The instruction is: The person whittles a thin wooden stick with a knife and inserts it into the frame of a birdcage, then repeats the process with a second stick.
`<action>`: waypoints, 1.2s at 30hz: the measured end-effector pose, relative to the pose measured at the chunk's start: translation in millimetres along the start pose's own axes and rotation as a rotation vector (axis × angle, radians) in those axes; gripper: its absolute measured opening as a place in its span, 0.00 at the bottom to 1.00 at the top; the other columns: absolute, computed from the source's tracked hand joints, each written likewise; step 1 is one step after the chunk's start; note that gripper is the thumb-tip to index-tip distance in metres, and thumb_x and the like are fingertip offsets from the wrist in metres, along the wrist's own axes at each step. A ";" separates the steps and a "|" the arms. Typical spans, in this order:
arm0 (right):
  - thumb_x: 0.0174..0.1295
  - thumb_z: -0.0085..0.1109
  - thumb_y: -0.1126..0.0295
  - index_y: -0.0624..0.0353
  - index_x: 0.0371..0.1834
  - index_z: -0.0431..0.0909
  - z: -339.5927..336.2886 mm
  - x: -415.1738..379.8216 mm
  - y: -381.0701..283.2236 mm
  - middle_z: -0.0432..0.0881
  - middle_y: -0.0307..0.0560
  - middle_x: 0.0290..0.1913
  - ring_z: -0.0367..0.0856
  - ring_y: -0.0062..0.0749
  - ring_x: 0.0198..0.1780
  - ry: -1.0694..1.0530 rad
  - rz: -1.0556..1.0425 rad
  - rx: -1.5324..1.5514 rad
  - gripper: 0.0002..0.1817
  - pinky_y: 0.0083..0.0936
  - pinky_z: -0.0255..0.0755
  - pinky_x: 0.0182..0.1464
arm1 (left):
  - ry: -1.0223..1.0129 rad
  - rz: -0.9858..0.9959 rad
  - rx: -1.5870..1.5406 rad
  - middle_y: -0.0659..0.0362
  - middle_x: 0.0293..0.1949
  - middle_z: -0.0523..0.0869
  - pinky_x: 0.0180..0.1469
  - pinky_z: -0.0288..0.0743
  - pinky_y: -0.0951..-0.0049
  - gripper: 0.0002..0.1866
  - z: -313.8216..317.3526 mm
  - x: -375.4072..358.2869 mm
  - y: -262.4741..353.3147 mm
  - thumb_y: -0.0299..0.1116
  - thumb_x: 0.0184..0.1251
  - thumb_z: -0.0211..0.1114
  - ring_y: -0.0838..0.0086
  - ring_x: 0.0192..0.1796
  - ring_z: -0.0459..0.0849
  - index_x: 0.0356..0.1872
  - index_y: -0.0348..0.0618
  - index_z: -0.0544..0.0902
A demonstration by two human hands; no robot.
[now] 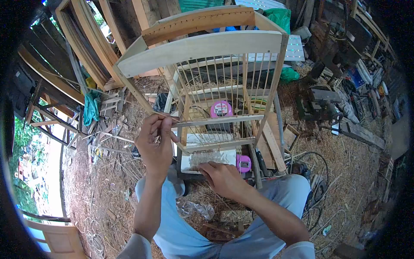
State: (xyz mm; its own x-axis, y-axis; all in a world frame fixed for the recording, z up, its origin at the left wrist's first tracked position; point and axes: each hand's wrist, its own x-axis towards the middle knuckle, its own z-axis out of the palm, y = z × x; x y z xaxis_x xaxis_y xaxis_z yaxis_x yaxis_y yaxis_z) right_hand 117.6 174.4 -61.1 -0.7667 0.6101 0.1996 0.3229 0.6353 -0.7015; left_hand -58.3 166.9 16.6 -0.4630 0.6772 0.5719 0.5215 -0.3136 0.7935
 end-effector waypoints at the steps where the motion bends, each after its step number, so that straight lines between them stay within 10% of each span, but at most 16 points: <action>1: 0.62 0.55 0.70 0.59 0.47 0.75 -0.3 0.1 -0.7 0.82 0.56 0.36 0.82 0.56 0.37 -0.010 0.008 0.001 0.11 0.46 0.76 0.36 | -0.001 -0.002 0.001 0.58 0.28 0.86 0.23 0.70 0.83 0.05 -0.1 -0.2 0.1 0.22 0.65 0.62 0.84 0.21 0.80 0.40 0.35 0.78; 36: 0.59 0.54 0.75 0.63 0.46 0.74 -6.9 2.4 2.6 0.82 0.59 0.37 0.81 0.58 0.37 0.052 0.095 -0.006 0.11 0.48 0.75 0.37 | -0.045 0.034 0.121 0.57 0.29 0.86 0.24 0.71 0.81 0.06 -0.3 4.3 6.0 0.22 0.61 0.67 0.81 0.21 0.80 0.38 0.35 0.82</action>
State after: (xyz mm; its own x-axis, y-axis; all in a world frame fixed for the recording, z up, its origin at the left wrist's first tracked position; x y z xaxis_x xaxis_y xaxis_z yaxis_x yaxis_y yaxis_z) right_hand 120.4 180.8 -57.7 -0.7029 0.6912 0.1679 0.3960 0.5764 -0.7148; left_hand -57.4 167.8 23.8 -0.4129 0.6975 0.5857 0.6200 -0.2558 0.7417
